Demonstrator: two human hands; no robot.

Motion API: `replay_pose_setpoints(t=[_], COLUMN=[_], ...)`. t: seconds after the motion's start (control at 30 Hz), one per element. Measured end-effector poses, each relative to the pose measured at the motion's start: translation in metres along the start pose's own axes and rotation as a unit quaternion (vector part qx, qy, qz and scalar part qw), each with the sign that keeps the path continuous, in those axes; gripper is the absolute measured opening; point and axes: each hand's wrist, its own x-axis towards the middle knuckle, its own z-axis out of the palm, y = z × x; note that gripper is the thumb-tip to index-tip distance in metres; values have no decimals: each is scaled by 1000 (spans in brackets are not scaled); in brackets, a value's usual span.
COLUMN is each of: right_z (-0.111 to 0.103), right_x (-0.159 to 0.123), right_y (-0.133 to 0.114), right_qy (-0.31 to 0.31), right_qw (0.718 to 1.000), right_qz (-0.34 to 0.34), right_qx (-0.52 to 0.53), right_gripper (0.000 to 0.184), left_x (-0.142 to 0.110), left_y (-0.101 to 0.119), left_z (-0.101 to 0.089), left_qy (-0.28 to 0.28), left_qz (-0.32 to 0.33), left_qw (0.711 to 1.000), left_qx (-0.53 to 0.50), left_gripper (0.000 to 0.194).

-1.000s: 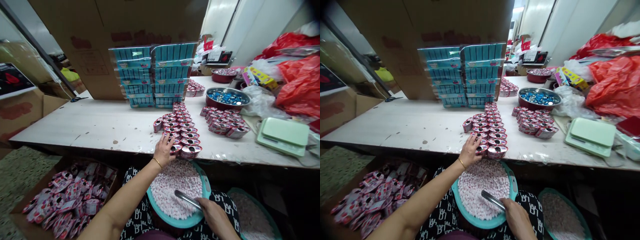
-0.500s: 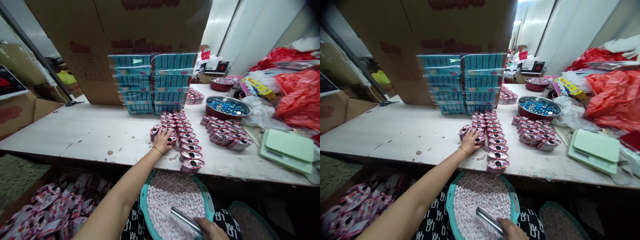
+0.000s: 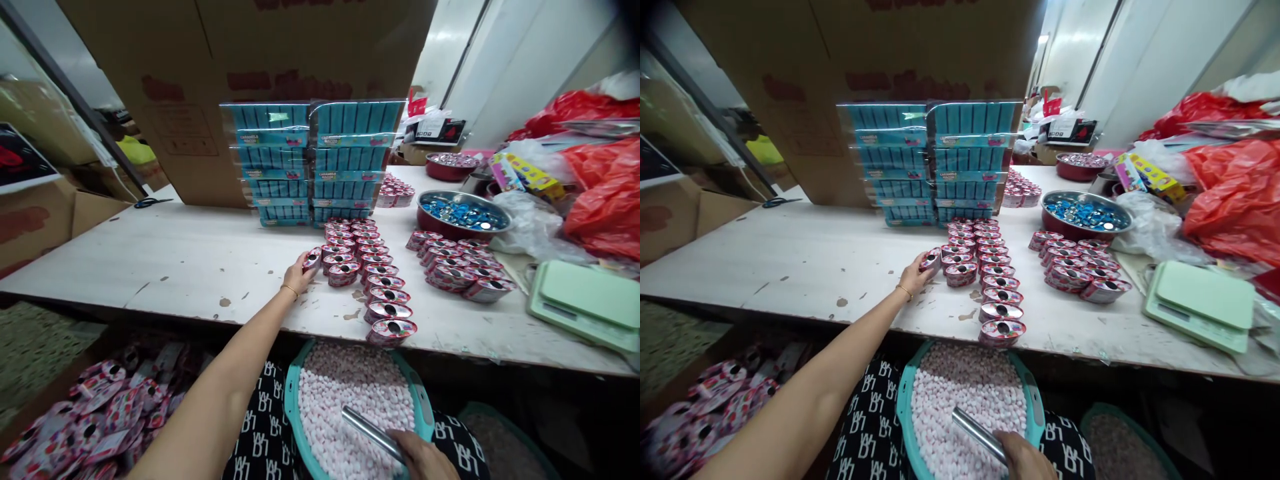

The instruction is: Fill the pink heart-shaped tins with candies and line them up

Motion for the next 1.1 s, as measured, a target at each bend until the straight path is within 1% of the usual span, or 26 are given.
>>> replay_pose_setpoints(t=[0.03,0.07,0.13,0.17,0.23,0.3,0.4,0.47,0.5,0.53,0.6,0.67,0.73,0.83,0.9,0.97,1.1], right_z=[1,1,2,4,11,26,56,73,79,82,85,84,80,63,43,18,-29], right_x=[-1,-2,-3,-3,2,13,37,52,58,63,69,72,71,61,48,33,6], right_y=[1,4,12,17,26,27,14,2,-4,-8,-12,-11,-8,-5,-5,-8,-23], right_qy=[5,20,71,97,129,128,125,130,132,133,132,135,134,127,126,129,128], right_qw=[1000,999,995,990,979,974,982,988,989,991,990,980,968,964,965,967,978], right_qz=[-5,-14,-24,-23,-22,-36,-42,-25,-16,-13,-20,-54,-88,-97,-97,-100,-118], right_qx=[-9,-21,-66,-98,-160,-183,-136,-86,-59,-28,49,136,192,211,209,194,117], right_gripper=[39,39,40,41,42,43,46,45,43,40,35,32,31,31,31,31,29], left_x=[-4,-10,-29,-41,-67,-91,-118,-135,-145,-156,-183,-210,-231,-249,-253,-254,-256], left_y=[-8,-14,-23,-27,-31,-32,-25,-17,-13,-11,-8,-11,-14,-16,-13,-9,0], left_z=[-1,-4,-15,-22,-38,-51,-59,-60,-60,-61,-61,-60,-57,-49,-42,-33,-9], left_qy=[-6,2,18,12,1,2,35,58,58,48,6,-26,-33,-41,-58,-80,-133], left_qz=[2,2,3,3,2,-11,-52,-85,-101,-118,-145,-166,-183,-186,-167,-139,-79], left_qw=[999,999,997,996,994,992,983,970,961,952,934,920,916,929,942,952,959], left_qx=[-32,-54,-80,-88,-106,-128,-173,-222,-250,-278,-326,-354,-357,-318,-287,-263,-239], left_gripper=[47,45,43,43,43,42,42,46,48,50,50,47,45,42,39,35,35])
